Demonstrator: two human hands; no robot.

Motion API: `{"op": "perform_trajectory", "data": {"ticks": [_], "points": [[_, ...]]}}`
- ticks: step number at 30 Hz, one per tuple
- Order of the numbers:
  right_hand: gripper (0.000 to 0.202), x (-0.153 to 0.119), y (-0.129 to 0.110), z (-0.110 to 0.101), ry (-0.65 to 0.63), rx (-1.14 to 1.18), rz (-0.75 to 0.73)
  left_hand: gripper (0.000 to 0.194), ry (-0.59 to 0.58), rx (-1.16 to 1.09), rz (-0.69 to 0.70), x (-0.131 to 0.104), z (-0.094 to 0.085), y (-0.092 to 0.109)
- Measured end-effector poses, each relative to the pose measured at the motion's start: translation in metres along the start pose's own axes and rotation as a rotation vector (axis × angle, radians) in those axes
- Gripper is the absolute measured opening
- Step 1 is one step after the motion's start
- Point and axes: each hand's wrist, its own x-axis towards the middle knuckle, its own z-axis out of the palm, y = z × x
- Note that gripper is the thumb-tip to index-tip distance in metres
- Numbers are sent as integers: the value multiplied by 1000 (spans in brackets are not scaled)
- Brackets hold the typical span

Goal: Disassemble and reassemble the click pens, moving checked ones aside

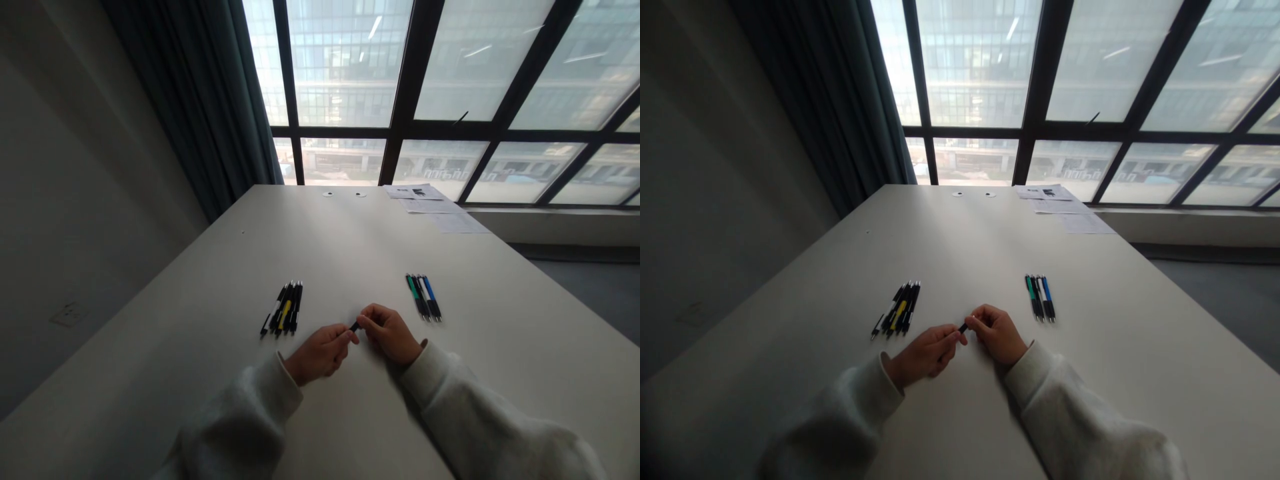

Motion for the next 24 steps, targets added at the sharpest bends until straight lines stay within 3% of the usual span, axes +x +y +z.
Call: {"op": "perform_trajectory", "data": {"ticks": [8,17,24], "points": [[39,0,1,-7,-104,104,-24,47,8,-12,6,0,0,-1],[39,0,0,-2,-18,8,29,44,-1,-11,6,-2,0,0],[39,1,-1,-9,-112,109,17,45,-9,-14,22,-1,-1,-3]]}}
